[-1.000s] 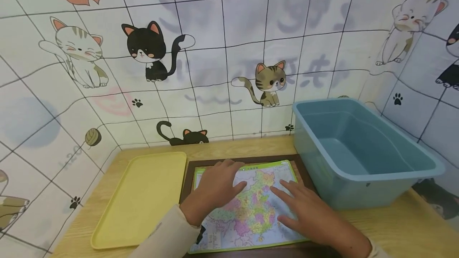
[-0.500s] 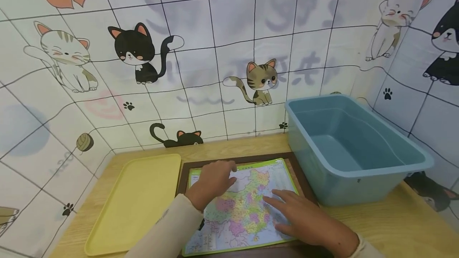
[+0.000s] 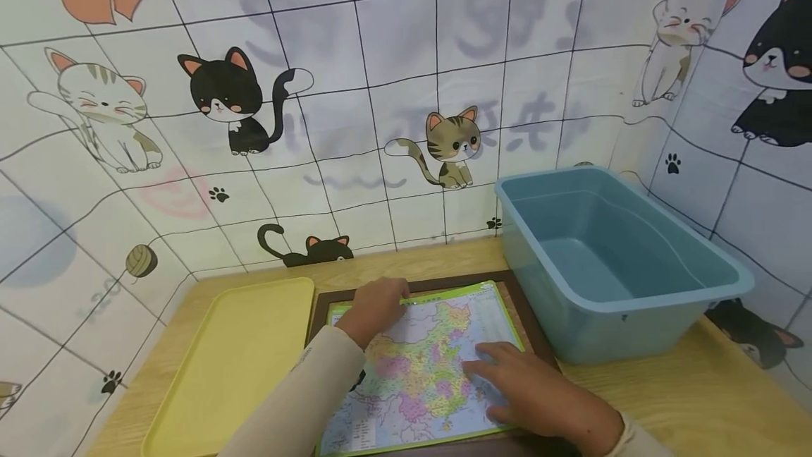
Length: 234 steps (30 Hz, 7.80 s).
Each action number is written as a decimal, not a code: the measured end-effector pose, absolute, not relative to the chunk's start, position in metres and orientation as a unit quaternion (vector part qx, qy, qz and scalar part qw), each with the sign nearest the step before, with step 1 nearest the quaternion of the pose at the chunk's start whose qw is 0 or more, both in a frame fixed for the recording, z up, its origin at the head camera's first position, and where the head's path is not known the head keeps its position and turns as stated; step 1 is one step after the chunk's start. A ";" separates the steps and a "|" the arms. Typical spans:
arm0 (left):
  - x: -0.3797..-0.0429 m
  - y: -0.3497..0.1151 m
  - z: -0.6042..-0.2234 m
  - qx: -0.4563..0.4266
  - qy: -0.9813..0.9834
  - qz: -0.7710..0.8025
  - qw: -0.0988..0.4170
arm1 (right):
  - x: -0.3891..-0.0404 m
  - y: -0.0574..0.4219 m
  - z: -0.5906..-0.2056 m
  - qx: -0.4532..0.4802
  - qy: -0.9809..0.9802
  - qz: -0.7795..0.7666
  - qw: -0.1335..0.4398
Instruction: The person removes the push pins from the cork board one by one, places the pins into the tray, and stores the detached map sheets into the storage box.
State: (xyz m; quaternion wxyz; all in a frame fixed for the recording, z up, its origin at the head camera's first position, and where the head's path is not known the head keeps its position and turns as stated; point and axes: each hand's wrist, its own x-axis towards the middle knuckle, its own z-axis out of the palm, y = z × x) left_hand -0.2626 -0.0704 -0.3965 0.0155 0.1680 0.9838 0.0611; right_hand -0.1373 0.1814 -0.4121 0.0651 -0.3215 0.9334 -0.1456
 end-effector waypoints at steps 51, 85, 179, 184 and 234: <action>-0.282 -0.060 -0.414 0.144 0.968 0.194 0.062 | -0.141 0.176 -0.413 -0.301 0.937 -0.157 0.082; -0.302 -0.080 -0.420 0.177 0.936 0.270 0.142 | -0.143 0.176 -0.412 -0.301 0.934 -0.164 0.098; -0.292 -0.077 -0.419 0.156 0.931 0.286 0.165 | -0.137 0.174 -0.410 -0.291 0.939 -0.149 0.107; -0.294 -0.078 -0.421 0.151 0.932 0.284 0.164 | -0.137 0.175 -0.411 -0.297 0.938 -0.146 0.104; -0.298 -0.087 -0.430 0.190 0.932 0.266 0.156 | -0.135 0.179 -0.416 -0.314 0.934 -0.146 0.088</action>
